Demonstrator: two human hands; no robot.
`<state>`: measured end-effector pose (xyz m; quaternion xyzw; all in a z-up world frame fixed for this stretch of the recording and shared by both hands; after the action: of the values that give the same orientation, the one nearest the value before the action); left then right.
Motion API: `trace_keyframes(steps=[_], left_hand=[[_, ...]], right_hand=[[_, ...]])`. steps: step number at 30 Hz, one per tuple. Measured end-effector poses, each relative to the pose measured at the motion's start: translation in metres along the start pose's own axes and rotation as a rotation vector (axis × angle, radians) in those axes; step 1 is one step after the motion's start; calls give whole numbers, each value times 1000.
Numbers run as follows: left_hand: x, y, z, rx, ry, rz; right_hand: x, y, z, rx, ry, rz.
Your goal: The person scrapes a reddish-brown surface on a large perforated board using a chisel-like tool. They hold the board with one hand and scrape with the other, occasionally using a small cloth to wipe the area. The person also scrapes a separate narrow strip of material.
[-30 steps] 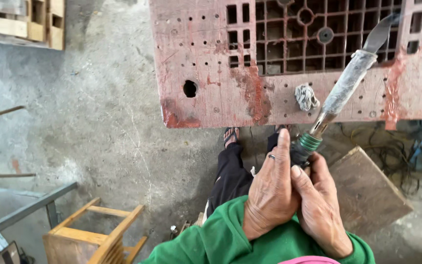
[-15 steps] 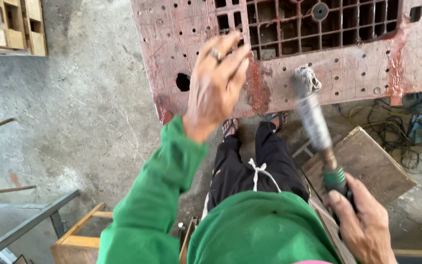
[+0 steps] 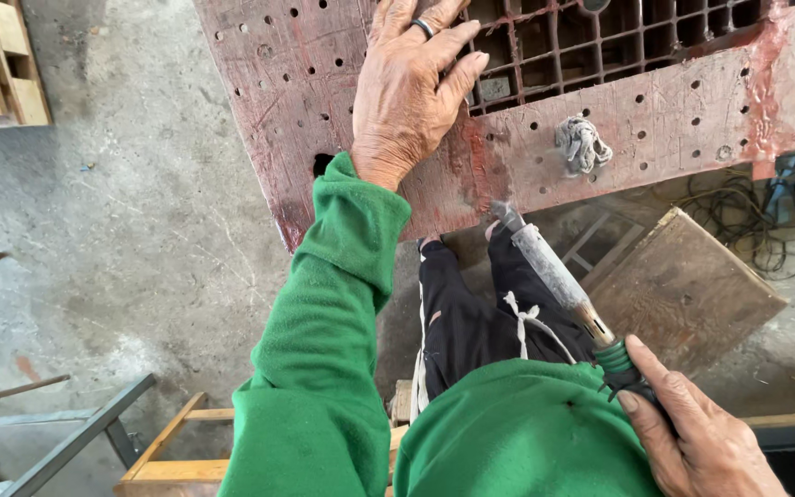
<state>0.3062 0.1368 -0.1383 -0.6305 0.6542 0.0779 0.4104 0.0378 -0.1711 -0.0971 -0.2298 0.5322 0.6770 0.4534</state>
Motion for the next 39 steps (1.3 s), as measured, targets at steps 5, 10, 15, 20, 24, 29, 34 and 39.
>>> trace_keyframes(steps=[5, 10, 15, 20, 24, 29, 34, 39], left_hand=[[5, 3, 4, -37, 11, 27], [3, 0, 2, -7, -3, 21], [1, -2, -2, 17, -16, 32], [5, -1, 4, -50, 0, 78], [7, 0, 6, -36, 5, 42], [8, 2, 9, -26, 6, 62], [8, 3, 11, -15, 3, 80], [8, 3, 12, -22, 5, 92]], right_hand=[[9, 2, -1, 8, 103, 96], [9, -2, 2, 23, 112, 151], [-2, -9, 21, -17, 28, 106], [1, -11, 26, 110, -1, 178], [4, -9, 26, 127, -44, 156], [17, -6, 24, 56, -100, 151], [30, 2, 25, 16, -75, 72], [40, 3, 29, 60, 48, 149]])
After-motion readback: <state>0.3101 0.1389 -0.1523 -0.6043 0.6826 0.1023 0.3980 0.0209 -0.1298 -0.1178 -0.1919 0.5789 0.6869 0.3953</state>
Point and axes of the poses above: each hand's wrist, its own y-axis away from the middle knuckle, its own x-axis out of the palm, z = x × y, the point moved 6 cm from there along -y, towards the middle knuckle, and after that the axes turned 6 degrees about y, right-handed, at the moved point
